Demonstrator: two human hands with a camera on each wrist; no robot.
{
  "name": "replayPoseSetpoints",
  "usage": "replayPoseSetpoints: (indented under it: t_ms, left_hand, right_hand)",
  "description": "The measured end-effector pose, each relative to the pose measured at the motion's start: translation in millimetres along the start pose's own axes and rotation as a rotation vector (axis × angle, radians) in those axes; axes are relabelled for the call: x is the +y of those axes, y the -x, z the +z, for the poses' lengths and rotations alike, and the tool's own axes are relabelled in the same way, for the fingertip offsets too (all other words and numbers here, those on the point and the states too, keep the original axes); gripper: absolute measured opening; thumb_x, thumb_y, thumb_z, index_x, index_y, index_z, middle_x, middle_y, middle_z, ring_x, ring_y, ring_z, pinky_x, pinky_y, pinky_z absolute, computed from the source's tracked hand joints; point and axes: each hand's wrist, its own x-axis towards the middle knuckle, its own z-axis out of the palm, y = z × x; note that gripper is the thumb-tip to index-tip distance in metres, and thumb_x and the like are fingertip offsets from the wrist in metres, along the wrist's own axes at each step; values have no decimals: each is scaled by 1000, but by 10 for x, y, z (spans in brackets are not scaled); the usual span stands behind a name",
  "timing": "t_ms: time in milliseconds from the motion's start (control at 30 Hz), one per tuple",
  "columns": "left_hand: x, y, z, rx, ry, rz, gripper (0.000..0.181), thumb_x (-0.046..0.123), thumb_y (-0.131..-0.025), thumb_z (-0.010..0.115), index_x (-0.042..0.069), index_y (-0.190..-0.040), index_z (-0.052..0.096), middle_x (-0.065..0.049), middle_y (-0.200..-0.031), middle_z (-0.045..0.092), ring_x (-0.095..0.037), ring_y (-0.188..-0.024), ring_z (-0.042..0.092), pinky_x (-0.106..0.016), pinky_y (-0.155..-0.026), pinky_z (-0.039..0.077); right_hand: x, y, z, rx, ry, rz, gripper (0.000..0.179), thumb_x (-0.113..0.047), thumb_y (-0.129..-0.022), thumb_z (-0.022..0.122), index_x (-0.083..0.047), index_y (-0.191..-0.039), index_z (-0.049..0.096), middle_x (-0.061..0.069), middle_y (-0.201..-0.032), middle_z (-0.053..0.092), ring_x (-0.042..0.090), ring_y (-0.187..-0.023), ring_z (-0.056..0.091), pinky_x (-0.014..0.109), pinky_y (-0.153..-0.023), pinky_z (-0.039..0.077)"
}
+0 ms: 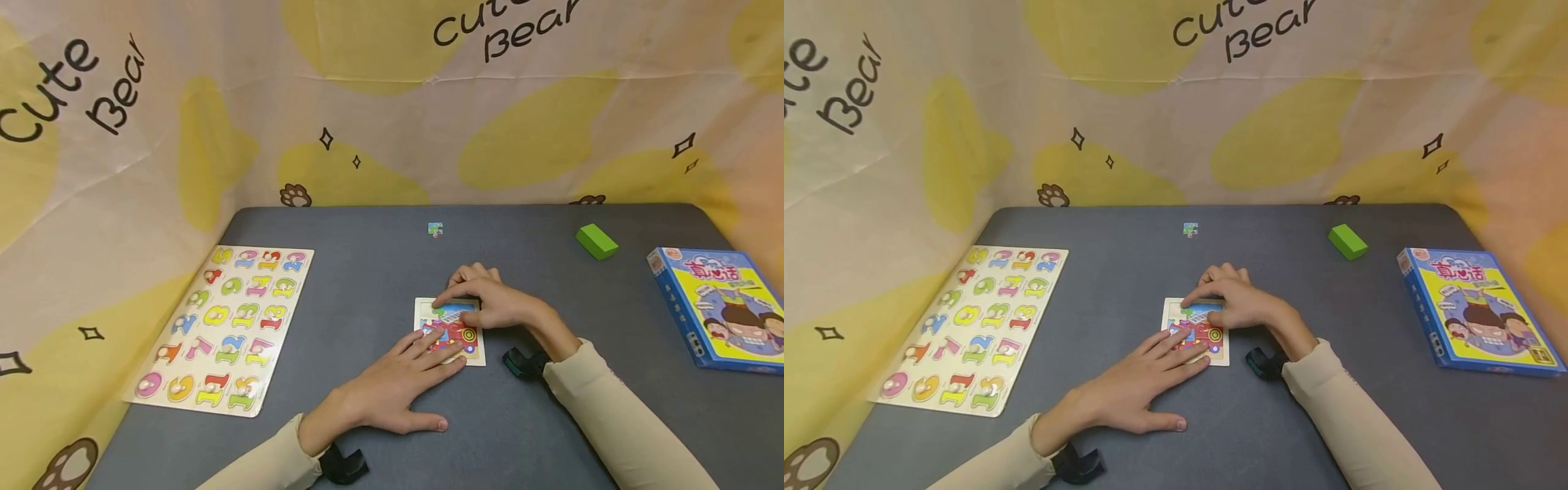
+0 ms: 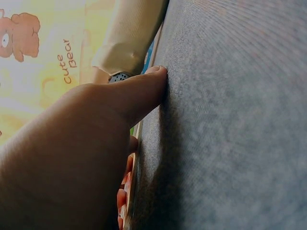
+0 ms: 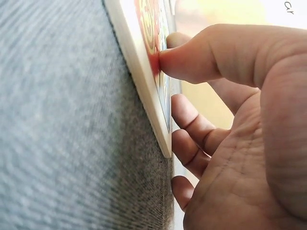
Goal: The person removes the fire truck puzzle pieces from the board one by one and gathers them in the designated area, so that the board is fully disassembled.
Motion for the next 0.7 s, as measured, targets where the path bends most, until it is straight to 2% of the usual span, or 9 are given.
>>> replayPoseSetpoints:
  t_ms: [700]
  left_hand:
    - [-3, -2, 10, -7, 14, 0, 84, 68, -97, 48, 25, -164, 20, 8, -172, 14, -26, -161, 8, -49, -130, 13]
  right_hand:
    - [-15, -7, 25, -23, 0, -4, 53, -3, -79, 66, -34, -121, 75, -6, -101, 51, 17, -94, 32, 41, -80, 16]
